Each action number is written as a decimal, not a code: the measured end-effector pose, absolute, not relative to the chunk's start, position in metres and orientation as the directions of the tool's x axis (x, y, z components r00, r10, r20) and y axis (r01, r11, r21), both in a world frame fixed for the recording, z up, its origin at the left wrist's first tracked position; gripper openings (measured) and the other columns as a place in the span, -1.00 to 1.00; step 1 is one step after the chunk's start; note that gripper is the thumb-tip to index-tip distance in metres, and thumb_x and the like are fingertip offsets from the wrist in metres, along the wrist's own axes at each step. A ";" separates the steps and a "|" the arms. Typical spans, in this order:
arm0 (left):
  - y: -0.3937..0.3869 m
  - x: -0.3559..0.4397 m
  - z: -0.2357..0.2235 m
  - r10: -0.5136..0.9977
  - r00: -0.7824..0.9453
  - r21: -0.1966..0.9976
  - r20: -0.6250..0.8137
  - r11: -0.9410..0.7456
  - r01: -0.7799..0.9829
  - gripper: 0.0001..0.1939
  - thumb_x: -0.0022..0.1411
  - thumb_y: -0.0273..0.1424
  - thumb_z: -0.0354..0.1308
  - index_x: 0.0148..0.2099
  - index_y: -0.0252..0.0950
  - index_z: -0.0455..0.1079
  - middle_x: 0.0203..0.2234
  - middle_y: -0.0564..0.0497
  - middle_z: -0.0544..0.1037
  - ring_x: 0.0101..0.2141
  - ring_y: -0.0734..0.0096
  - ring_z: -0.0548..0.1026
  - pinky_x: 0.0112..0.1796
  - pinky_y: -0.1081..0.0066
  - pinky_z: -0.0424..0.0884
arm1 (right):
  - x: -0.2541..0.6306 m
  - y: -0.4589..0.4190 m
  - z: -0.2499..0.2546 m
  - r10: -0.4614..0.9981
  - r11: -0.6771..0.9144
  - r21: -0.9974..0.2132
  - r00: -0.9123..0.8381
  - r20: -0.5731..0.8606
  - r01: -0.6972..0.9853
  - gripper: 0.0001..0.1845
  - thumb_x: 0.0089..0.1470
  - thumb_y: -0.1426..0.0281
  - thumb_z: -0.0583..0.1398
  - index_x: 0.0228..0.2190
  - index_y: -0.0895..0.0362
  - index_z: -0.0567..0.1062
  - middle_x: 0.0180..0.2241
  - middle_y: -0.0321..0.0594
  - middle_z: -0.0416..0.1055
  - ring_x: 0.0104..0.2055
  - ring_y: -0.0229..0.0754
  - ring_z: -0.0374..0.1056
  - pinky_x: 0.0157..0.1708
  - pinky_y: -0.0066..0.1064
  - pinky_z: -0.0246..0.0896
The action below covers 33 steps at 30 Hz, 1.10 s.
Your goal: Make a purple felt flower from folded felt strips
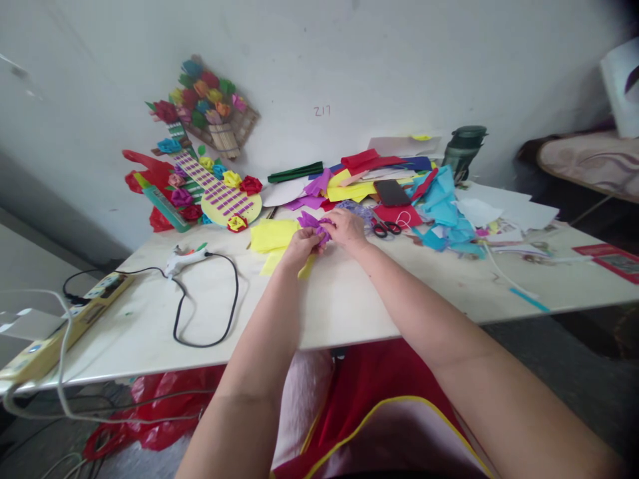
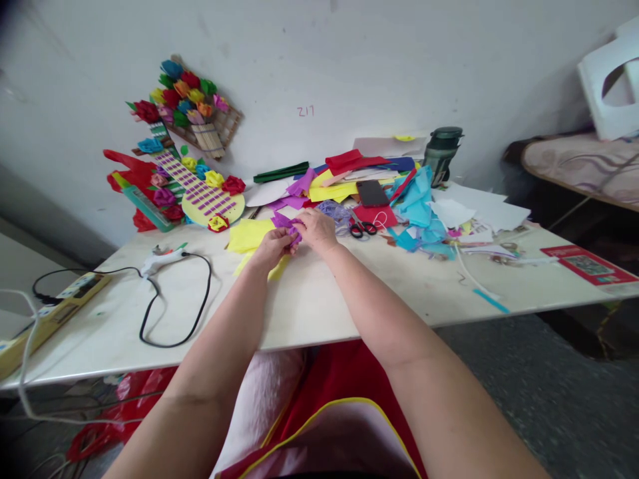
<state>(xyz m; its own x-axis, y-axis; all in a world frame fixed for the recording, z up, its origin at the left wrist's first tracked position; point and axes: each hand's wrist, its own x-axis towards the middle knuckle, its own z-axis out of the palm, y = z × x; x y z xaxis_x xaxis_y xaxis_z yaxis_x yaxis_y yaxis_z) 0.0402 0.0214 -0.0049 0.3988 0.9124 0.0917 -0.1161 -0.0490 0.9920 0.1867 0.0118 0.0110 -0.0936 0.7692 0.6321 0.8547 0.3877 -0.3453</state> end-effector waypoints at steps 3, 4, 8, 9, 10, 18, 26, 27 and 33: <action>0.022 0.040 -0.005 0.906 0.410 0.992 0.101 -0.063 -0.105 -0.64 -0.11 -0.23 0.37 -0.44 -0.35 0.30 -0.70 0.10 0.42 -0.71 0.60 0.31 -0.60 0.50 0.28 | 0.187 0.014 0.012 0.792 0.330 -0.404 -0.018 0.610 0.853 -0.76 0.09 0.28 0.15 -0.44 0.14 0.56 -0.29 -0.14 0.48 -0.22 -0.14 0.31 -0.31 -0.38 0.11; 0.022 0.040 -0.004 0.903 0.416 0.992 0.105 -0.069 -0.102 -0.64 -0.12 -0.23 0.37 -0.44 -0.34 0.30 -0.70 0.10 0.41 -0.71 0.60 0.31 -0.60 0.51 0.27 | 0.187 0.015 0.013 0.796 0.312 -0.426 0.012 0.606 0.849 -0.75 0.08 0.27 0.17 -0.49 0.14 0.55 -0.34 -0.15 0.47 -0.25 -0.16 0.31 -0.34 -0.39 0.09; 0.021 0.038 -0.002 0.881 0.452 0.990 0.135 -0.097 -0.107 -0.65 -0.12 -0.24 0.38 -0.42 -0.34 0.31 -0.70 0.10 0.42 -0.69 0.59 0.32 -0.60 0.51 0.25 | 0.191 0.020 0.013 0.831 0.261 -0.565 0.115 0.544 0.783 -0.74 0.01 0.24 0.20 -0.58 0.14 0.51 -0.49 -0.22 0.43 -0.41 -0.22 0.27 -0.43 -0.43 0.04; 0.021 0.038 -0.002 0.875 0.462 0.989 0.141 -0.102 -0.108 -0.65 -0.12 -0.24 0.38 -0.42 -0.34 0.32 -0.70 0.10 0.42 -0.69 0.59 0.32 -0.60 0.51 0.25 | 0.193 0.022 0.013 0.849 0.250 -0.609 0.132 0.511 0.753 -0.74 -0.01 0.23 0.20 -0.57 0.14 0.51 -0.52 -0.24 0.42 -0.44 -0.23 0.25 -0.44 -0.43 0.04; 0.020 0.037 -0.001 0.869 0.473 0.989 0.143 -0.103 -0.109 -0.66 -0.12 -0.25 0.38 -0.41 -0.34 0.33 -0.70 0.10 0.41 -0.69 0.59 0.32 -0.60 0.51 0.25 | 0.194 0.024 0.013 0.866 0.245 -0.652 0.140 0.479 0.718 -0.74 -0.02 0.22 0.21 -0.56 0.14 0.51 -0.54 -0.26 0.41 -0.46 -0.24 0.24 -0.45 -0.44 0.04; 0.014 0.037 0.004 0.851 0.520 0.994 0.073 -0.019 -0.109 -0.66 -0.12 -0.25 0.38 -0.39 -0.36 0.36 -0.66 0.04 0.46 -0.66 0.54 0.39 -0.55 0.50 0.34 | 0.201 0.024 0.014 0.897 0.322 -0.719 0.044 0.439 0.616 -0.71 -0.03 0.22 0.19 -0.58 0.19 0.49 -0.63 -0.31 0.33 -0.51 -0.27 0.19 -0.45 -0.45 0.03; 0.012 0.048 0.000 0.921 0.384 0.991 -0.063 0.102 -0.081 -0.68 -0.05 -0.26 0.36 -0.43 -0.40 0.36 -0.61 -0.05 0.51 -0.63 0.48 0.45 -0.52 0.44 0.42 | 0.197 0.022 0.012 0.862 0.342 -0.533 -0.031 0.507 0.774 -0.72 -0.06 0.24 0.21 -0.64 0.16 0.41 -0.52 -0.26 0.37 -0.46 -0.27 0.16 -0.45 -0.44 -0.09; 0.013 0.048 -0.002 0.926 0.373 0.992 -0.057 0.094 -0.080 -0.68 -0.04 -0.27 0.36 -0.45 -0.39 0.34 -0.65 -0.02 0.49 -0.67 0.52 0.41 -0.57 0.47 0.38 | 0.196 0.023 0.011 0.862 0.345 -0.537 -0.033 0.507 0.770 -0.71 -0.06 0.24 0.22 -0.65 0.16 0.40 -0.53 -0.27 0.37 -0.46 -0.28 0.16 -0.46 -0.44 -0.10; 0.021 0.045 -0.007 0.932 0.361 0.993 0.020 0.023 -0.114 -0.64 -0.08 -0.24 0.37 -0.52 -0.34 0.27 -0.75 0.09 0.39 -0.76 0.61 0.28 -0.69 0.53 0.18 | 0.192 0.028 0.006 0.881 0.261 -0.670 0.112 0.459 0.695 -0.74 -0.11 0.26 0.24 -0.65 0.15 0.39 -0.61 -0.33 0.30 -0.50 -0.29 0.14 -0.47 -0.44 -0.07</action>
